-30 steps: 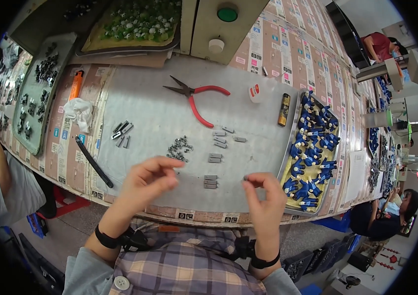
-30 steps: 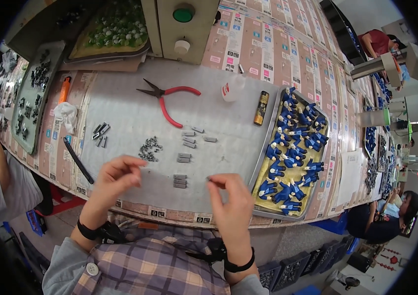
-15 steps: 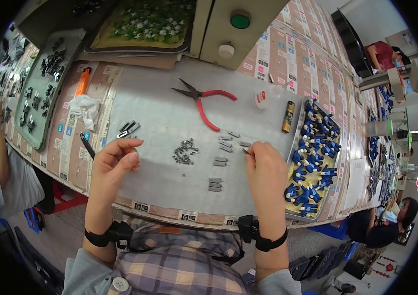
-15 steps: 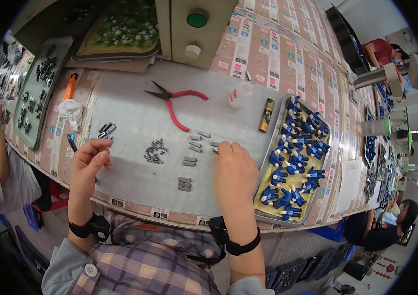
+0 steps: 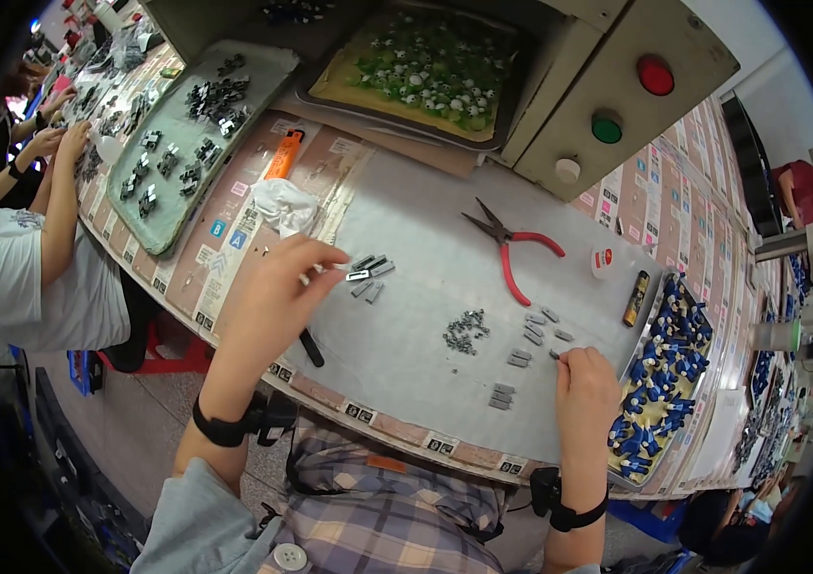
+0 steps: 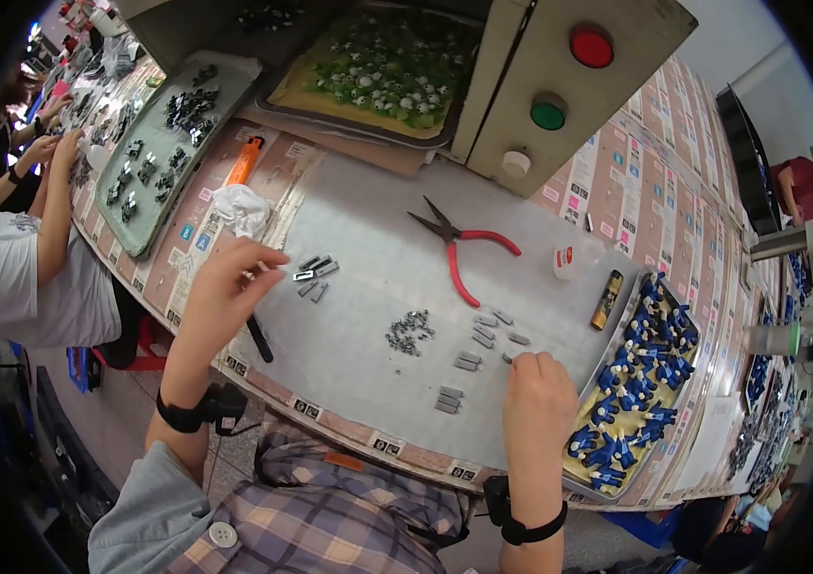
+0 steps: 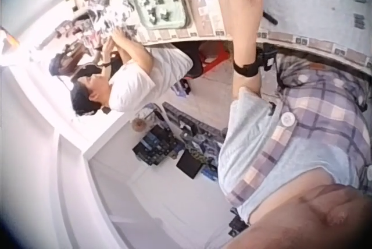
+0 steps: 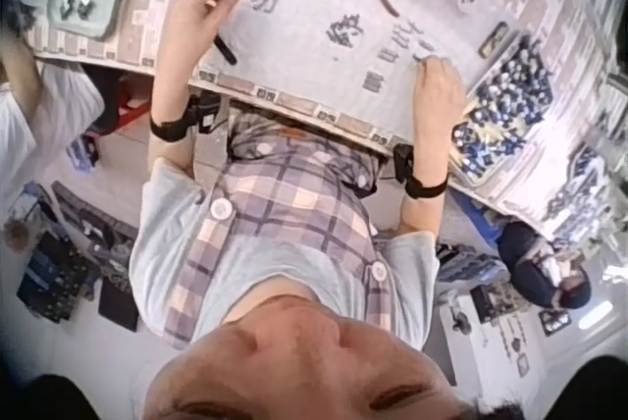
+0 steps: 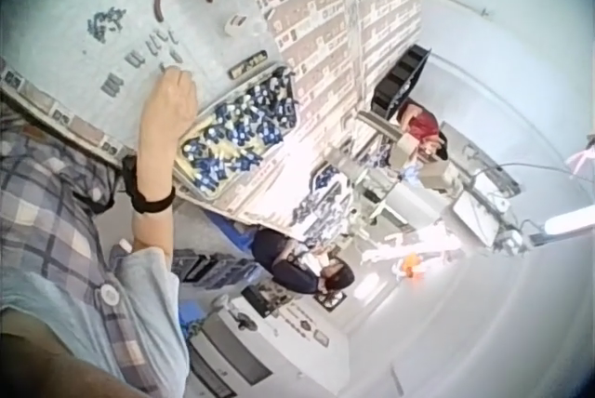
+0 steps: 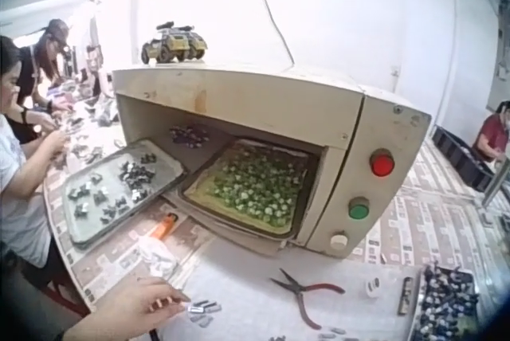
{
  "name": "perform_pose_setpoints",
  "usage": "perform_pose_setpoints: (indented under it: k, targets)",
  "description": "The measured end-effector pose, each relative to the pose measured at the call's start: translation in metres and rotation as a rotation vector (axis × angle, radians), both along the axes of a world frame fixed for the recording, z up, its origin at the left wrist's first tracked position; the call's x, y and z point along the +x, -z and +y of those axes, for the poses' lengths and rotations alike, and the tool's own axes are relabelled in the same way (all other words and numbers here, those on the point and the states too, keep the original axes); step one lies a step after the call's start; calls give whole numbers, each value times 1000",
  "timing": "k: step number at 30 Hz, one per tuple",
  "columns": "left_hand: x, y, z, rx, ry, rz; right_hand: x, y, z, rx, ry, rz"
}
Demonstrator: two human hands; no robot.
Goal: Assembling small metal components by hand and applying glue.
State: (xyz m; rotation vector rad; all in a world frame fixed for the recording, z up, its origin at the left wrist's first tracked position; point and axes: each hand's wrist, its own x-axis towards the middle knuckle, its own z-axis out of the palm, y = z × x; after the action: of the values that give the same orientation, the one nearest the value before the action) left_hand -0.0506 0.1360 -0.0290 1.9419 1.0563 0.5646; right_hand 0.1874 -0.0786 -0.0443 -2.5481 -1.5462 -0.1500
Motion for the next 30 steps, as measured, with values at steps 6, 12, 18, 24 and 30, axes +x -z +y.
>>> perform_pose_setpoints:
  k: [6,12,18,24,30]
  targets:
    - [25,16,11,242,150,199,-6,-7,-3,76,-18,37]
    - [35,15,-9,187,260,236,-9,-25,0,116,146,191]
    - [26,16,-19,215,370,185,-32,-36,11,196,110,586]
    - [12,5,-8,44,122,105,-6,-52,9,305,370,974]
    - [29,16,-23,212,269,150,15,-58,38,622,207,823]
